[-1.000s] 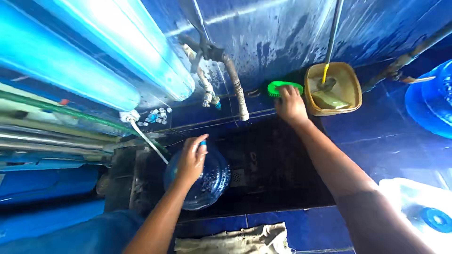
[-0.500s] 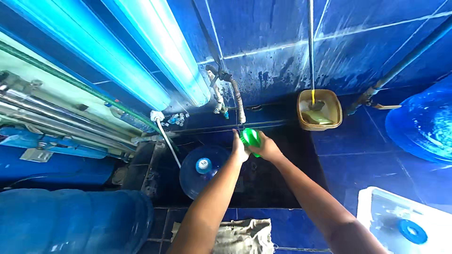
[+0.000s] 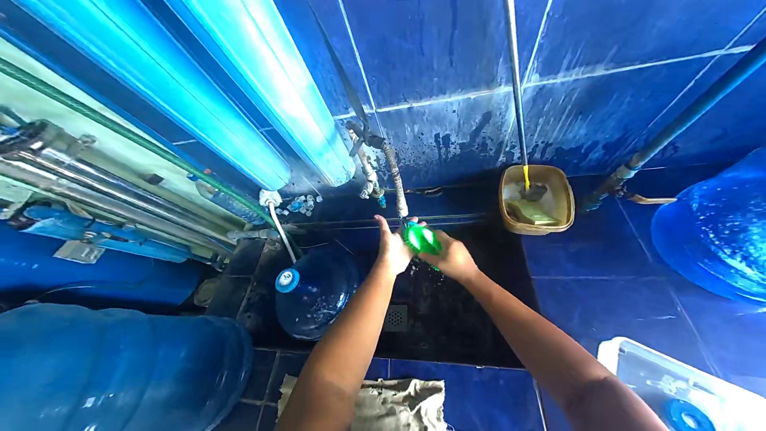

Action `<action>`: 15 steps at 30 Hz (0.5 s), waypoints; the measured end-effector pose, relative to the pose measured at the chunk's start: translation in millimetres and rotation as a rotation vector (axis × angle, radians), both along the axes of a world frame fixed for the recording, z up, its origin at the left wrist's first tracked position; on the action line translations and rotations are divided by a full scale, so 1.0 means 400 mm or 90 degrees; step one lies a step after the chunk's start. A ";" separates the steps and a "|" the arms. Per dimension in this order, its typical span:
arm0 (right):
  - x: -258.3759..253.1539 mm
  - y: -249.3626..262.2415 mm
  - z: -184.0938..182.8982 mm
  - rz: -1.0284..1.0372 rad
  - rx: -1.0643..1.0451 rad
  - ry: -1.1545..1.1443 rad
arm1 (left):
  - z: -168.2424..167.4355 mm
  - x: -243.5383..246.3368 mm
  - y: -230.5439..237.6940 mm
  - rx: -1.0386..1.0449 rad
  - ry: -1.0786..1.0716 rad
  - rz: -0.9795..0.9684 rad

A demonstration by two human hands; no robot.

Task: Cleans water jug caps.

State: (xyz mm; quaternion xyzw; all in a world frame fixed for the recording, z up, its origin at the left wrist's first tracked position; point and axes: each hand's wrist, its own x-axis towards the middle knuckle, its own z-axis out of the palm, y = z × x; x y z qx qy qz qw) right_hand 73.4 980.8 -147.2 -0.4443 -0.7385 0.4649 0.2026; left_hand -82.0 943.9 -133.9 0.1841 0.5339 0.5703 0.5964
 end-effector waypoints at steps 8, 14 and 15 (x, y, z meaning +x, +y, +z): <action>-0.009 -0.012 0.006 0.046 0.062 -0.044 | 0.003 -0.029 -0.002 0.009 0.008 -0.030; -0.031 -0.008 0.019 0.020 0.080 -0.043 | 0.009 -0.017 -0.011 -0.009 0.026 -0.028; -0.030 -0.019 0.020 0.067 0.101 -0.074 | 0.008 -0.036 -0.010 -0.002 0.026 -0.029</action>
